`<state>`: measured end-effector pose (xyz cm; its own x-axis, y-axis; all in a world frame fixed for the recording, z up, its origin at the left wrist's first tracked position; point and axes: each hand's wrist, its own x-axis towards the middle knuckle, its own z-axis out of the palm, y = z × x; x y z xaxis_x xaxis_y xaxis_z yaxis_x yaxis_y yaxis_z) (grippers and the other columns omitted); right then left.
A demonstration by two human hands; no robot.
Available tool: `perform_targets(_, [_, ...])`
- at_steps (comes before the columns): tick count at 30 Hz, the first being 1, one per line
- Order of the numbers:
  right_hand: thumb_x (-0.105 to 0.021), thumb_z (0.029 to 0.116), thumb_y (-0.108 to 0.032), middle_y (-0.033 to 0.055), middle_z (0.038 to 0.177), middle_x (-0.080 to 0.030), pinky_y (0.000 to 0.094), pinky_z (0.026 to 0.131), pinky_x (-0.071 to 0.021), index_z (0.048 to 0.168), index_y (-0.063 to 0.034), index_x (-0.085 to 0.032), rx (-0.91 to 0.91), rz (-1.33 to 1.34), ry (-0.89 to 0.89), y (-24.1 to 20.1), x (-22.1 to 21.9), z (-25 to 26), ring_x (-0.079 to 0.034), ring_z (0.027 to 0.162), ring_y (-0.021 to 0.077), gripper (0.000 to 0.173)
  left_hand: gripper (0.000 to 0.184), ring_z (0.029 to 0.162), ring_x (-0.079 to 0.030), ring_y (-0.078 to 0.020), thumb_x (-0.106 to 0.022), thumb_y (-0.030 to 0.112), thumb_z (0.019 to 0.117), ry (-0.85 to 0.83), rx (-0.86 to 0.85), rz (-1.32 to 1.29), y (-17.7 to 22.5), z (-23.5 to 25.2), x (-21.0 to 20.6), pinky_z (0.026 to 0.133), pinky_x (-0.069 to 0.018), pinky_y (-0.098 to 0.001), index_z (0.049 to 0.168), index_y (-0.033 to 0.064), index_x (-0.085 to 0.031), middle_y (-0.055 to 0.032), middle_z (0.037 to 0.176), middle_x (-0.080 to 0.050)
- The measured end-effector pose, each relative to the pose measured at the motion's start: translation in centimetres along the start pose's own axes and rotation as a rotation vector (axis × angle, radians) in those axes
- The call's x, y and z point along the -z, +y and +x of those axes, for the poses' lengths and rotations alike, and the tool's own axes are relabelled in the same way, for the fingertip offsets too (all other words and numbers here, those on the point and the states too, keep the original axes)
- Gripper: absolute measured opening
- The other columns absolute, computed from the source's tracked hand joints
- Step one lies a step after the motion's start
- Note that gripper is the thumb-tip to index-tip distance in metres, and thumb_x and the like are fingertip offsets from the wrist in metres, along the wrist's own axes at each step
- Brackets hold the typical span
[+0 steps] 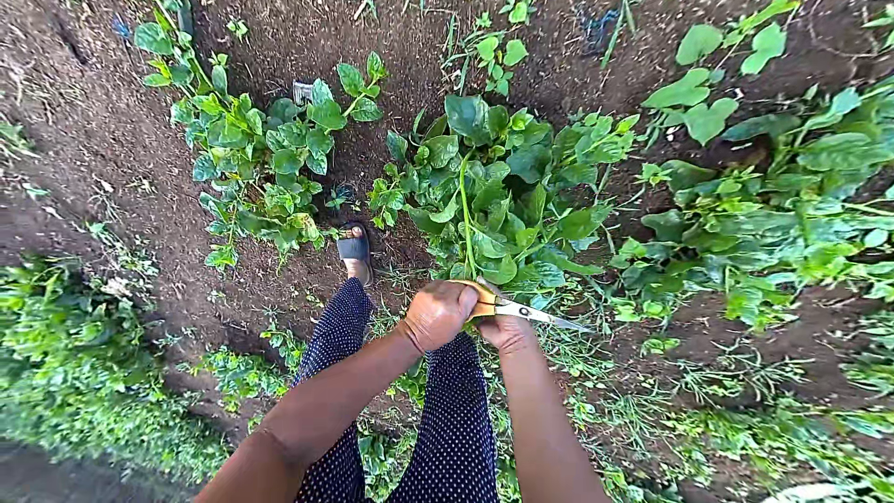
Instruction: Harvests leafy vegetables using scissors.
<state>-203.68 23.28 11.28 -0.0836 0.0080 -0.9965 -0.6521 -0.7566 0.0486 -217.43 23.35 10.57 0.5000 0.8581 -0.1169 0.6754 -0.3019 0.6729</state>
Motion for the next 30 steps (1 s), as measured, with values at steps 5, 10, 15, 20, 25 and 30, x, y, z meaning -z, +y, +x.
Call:
perform_targets(5, [-0.031,0.1121,-0.025,0.0041,0.080,-0.072,0.0275,0.069,-0.0607,0.099,-0.0063,-0.062,-0.006,0.044,-0.087,0.5,0.8,0.0,-0.071,0.074,0.0115,0.039,0.010,0.076,-0.076,-0.0290,-0.061,0.002,0.0905,-0.040,0.033,0.051,1.3,-0.7,-0.2,0.069,-0.0622,-0.0392,0.083,0.0008,-0.067,-0.0141,0.080,-0.075])
perform_targets(10, [-0.044,0.1048,-0.006,0.0020,0.077,-0.070,0.0265,0.063,-0.0577,0.094,-0.0077,-0.063,0.081,0.006,0.056,0.6,0.7,0.0,-0.068,0.069,0.0096,0.021,0.005,0.073,-0.075,-0.0309,-0.069,0.004,0.0859,-0.168,0.201,0.039,2.5,0.3,2.2,0.066,-0.0611,-0.0438,0.085,-0.0002,-0.070,-0.0148,0.077,-0.073])
perform_targets(15, [-0.050,0.0988,-0.003,0.0083,0.083,-0.069,0.0343,0.057,-0.0607,0.111,-0.0019,-0.056,0.137,0.064,0.078,1.5,3.6,0.3,-0.069,0.066,0.0173,0.014,0.048,0.107,-0.067,-0.0438,-0.061,0.021,0.1020,-0.904,0.791,-0.238,-5.7,8.9,6.4,0.092,-0.0518,-0.0659,0.145,0.0029,-0.050,-0.0263,0.118,-0.067])
perform_targets(20, [-0.048,0.0968,-0.004,0.0073,0.081,-0.071,0.0328,0.057,-0.0608,0.108,-0.0031,-0.057,0.130,0.125,0.063,3.0,5.3,0.5,-0.069,0.065,0.0162,0.014,0.042,0.094,-0.067,-0.0271,-0.048,0.036,0.1095,-1.193,0.947,-0.213,-12.0,17.8,4.8,0.084,-0.0528,-0.0499,0.124,0.0000,-0.063,-0.0163,0.108,-0.070])
perform_targets(25, [-0.053,0.0937,-0.001,0.0074,0.082,-0.071,0.0325,0.058,-0.0610,0.107,-0.0028,-0.058,0.128,0.136,0.062,3.5,5.6,0.7,-0.069,0.066,0.0160,0.015,0.037,0.053,-0.061,-0.0151,-0.066,0.041,0.0972,-1.204,1.198,-0.067,-11.1,22.9,3.2,0.057,-0.0542,-0.0318,0.084,0.0069,-0.064,-0.0047,0.065,-0.062])
perform_targets(30, [-0.059,0.0896,0.004,0.0095,0.086,-0.071,0.0347,0.063,-0.0621,0.111,-0.0004,-0.058,0.140,0.142,0.088,4.1,6.3,0.9,-0.070,0.072,0.0170,0.022,0.036,0.047,-0.058,-0.0152,-0.072,0.041,0.0924,-1.194,1.198,0.032,-10.0,25.1,1.1,0.050,-0.0519,-0.0302,0.083,0.0072,-0.063,-0.0049,0.060,-0.059])
